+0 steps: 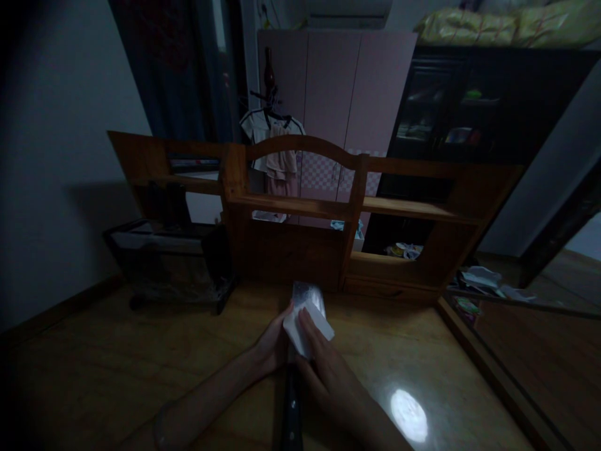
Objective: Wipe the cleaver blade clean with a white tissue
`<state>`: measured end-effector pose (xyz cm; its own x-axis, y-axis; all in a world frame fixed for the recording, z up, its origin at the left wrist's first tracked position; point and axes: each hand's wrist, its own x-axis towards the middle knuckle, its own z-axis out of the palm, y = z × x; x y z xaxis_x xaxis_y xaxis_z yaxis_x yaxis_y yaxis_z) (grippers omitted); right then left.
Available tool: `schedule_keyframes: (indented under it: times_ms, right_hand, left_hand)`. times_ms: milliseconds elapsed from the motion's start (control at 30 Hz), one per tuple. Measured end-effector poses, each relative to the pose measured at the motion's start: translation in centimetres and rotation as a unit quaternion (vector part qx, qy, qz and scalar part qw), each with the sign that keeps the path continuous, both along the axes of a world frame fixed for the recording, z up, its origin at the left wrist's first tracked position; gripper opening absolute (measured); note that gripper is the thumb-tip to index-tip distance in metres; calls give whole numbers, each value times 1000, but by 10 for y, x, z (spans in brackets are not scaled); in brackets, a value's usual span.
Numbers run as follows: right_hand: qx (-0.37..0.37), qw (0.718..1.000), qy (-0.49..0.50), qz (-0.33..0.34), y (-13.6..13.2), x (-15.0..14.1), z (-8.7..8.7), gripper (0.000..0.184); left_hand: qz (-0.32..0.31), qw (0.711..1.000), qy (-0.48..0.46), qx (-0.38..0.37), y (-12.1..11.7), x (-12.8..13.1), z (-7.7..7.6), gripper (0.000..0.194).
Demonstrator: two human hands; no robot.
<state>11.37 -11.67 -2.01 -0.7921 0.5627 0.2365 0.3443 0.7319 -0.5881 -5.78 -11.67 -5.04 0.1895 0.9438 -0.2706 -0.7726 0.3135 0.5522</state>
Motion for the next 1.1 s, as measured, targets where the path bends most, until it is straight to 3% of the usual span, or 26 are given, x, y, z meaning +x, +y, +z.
schedule_keyframes:
  times_ms: [67,233,333,500,700,767,900,1000,1100]
  right_hand:
    - [-1,1000,4,-28,2,1,-2,59]
    - [77,995,-66,-26,7,-1,-7,51]
    - [83,993,-84,-20,8,-1,-9,53]
    - [31,998,-53,-12,9,2,-6,58]
    - [-70,990,104,-72,11,5,-3,55]
    - [-47,990,104,-77,14,8,1,48]
    - [64,998,6,-21,25,17,9,42]
    - [125,990,-67,12,33,19,7,46]
    - [141,985,-99,19,36,18,0,50]
  left_hand:
    - [3,1000,-8,4,-1,1,4,59]
    - [-12,998,-36,59,-4,4,15,61]
    - [-11,997,-36,61,-4,4,17,61]
    - [1,999,-29,36,-5,4,16,59]
    - [2,998,-42,46,-3,3,12,51]
    - [-3,997,-52,51,-3,2,11,53]
    - [-23,997,-55,53,-2,2,9,56]
    - [-38,995,-54,76,-2,2,8,61]
    - [-36,995,-48,79,-3,2,8,65]
